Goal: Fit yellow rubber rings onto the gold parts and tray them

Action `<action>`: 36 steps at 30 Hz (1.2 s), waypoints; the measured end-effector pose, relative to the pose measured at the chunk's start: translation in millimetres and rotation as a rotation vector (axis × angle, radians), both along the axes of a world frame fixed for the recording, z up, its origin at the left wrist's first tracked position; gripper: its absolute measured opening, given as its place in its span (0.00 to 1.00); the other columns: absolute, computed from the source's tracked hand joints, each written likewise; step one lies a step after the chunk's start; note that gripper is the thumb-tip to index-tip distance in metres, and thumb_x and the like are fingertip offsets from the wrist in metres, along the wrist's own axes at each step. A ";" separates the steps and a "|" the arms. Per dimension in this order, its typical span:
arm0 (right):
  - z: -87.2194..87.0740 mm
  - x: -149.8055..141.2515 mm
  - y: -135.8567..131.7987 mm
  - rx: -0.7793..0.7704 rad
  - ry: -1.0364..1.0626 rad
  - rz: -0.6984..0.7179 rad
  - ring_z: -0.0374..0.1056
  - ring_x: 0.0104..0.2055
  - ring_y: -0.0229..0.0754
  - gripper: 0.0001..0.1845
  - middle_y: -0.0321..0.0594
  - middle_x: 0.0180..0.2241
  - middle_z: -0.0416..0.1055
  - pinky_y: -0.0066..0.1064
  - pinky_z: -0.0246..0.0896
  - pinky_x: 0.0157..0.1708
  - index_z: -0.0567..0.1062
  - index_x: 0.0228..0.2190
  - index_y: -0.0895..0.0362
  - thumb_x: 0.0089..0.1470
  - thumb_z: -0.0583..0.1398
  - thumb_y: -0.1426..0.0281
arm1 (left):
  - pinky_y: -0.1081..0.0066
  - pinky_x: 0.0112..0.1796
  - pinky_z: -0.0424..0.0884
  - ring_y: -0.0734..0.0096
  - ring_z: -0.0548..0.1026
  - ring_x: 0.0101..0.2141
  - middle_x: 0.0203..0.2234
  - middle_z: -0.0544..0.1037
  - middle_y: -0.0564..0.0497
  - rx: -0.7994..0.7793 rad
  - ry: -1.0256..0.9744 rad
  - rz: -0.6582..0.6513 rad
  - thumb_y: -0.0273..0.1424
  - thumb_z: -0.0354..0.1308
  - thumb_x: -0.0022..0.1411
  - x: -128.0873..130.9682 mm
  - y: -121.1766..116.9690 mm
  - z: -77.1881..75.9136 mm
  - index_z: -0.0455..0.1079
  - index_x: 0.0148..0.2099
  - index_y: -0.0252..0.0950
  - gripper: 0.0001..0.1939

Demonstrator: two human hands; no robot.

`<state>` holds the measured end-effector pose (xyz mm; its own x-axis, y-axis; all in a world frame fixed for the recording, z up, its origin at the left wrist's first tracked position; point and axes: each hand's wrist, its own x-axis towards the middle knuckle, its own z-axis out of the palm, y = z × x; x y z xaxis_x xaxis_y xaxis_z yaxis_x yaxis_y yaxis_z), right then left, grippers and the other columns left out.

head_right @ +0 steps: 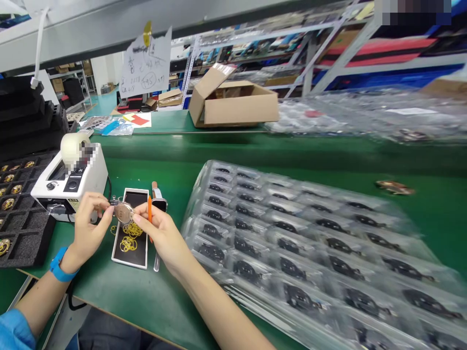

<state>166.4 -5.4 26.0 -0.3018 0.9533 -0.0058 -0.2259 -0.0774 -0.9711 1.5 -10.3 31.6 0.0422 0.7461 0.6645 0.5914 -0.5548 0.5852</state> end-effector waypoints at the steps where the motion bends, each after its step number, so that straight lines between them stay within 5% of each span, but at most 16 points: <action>1: 1.0 0.0 -0.7 -0.004 0.006 0.017 0.55 0.28 0.36 0.21 0.34 0.25 0.63 0.29 0.51 0.31 0.69 0.25 0.55 0.41 0.65 0.51 | 0.68 0.34 0.66 0.70 0.69 0.35 0.35 0.69 0.49 0.040 -0.011 -0.039 0.27 0.54 0.62 -0.7 0.2 -0.2 0.68 0.35 0.38 0.03; 10: -1.8 -3.9 -3.6 -0.094 0.126 0.136 0.44 0.22 0.32 0.21 0.30 0.20 0.53 0.26 0.46 0.23 0.68 0.24 0.56 0.40 0.67 0.53 | 0.49 0.53 0.60 0.54 0.65 0.54 0.51 0.71 0.44 0.070 0.100 -0.283 0.34 0.61 0.56 0.7 8.5 -5.6 0.74 0.38 0.42 0.06; 19: -9.7 -8.0 -8.3 -0.197 0.192 0.232 0.62 0.30 0.38 0.18 0.35 0.26 0.65 0.31 0.60 0.35 0.69 0.25 0.55 0.40 0.68 0.57 | 0.45 0.60 0.48 0.55 0.65 0.57 0.51 0.74 0.45 -0.157 0.085 -0.471 0.31 0.66 0.48 0.5 4.8 -4.1 0.69 0.36 0.39 0.12; 23: -0.7 -10.5 -11.0 -0.202 0.201 0.254 0.64 0.31 0.40 0.19 0.37 0.28 0.69 0.33 0.60 0.36 0.72 0.29 0.54 0.38 0.68 0.56 | 0.47 0.60 0.49 0.57 0.66 0.57 0.52 0.74 0.45 -0.160 0.065 -0.527 0.31 0.66 0.50 1.4 4.8 5.8 0.69 0.40 0.39 0.15; 27: 18.5 -1.4 -5.8 -0.112 0.078 0.249 0.56 0.24 0.37 0.19 0.35 0.22 0.63 0.30 0.55 0.27 0.70 0.23 0.54 0.40 0.67 0.53 | 0.50 0.58 0.57 0.52 0.60 0.60 0.58 0.66 0.39 -0.084 0.197 -0.501 0.36 0.68 0.49 -11.7 -6.3 31.1 0.62 0.56 0.39 0.34; 30: 34.4 14.7 13.5 0.041 -0.120 0.270 0.57 0.25 0.38 0.19 0.36 0.23 0.64 0.30 0.52 0.26 0.71 0.23 0.54 0.43 0.65 0.51 | 0.52 0.56 0.61 0.53 0.62 0.59 0.59 0.64 0.38 0.079 0.221 -0.329 0.38 0.64 0.54 -46.2 -24.4 50.0 0.57 0.60 0.39 0.33; 33: 43.1 26.6 48.7 0.247 -0.420 0.311 0.61 0.29 0.42 0.18 0.39 0.26 0.69 0.32 0.54 0.29 0.70 0.22 0.54 0.46 0.62 0.52 | 0.58 0.52 0.66 0.60 0.70 0.51 0.50 0.73 0.44 0.237 0.075 0.114 0.32 0.54 0.62 -107.5 -32.3 56.8 0.65 0.50 0.39 0.14; 36: 42.6 24.5 91.8 0.466 -0.957 0.239 0.62 0.27 0.40 0.15 0.36 0.23 0.69 0.30 0.53 0.28 0.69 0.21 0.55 0.53 0.58 0.60 | 0.64 0.47 0.69 0.63 0.73 0.44 0.43 0.75 0.45 0.002 0.097 0.635 0.34 0.46 0.64 -183.1 -15.9 50.7 0.67 0.44 0.35 0.12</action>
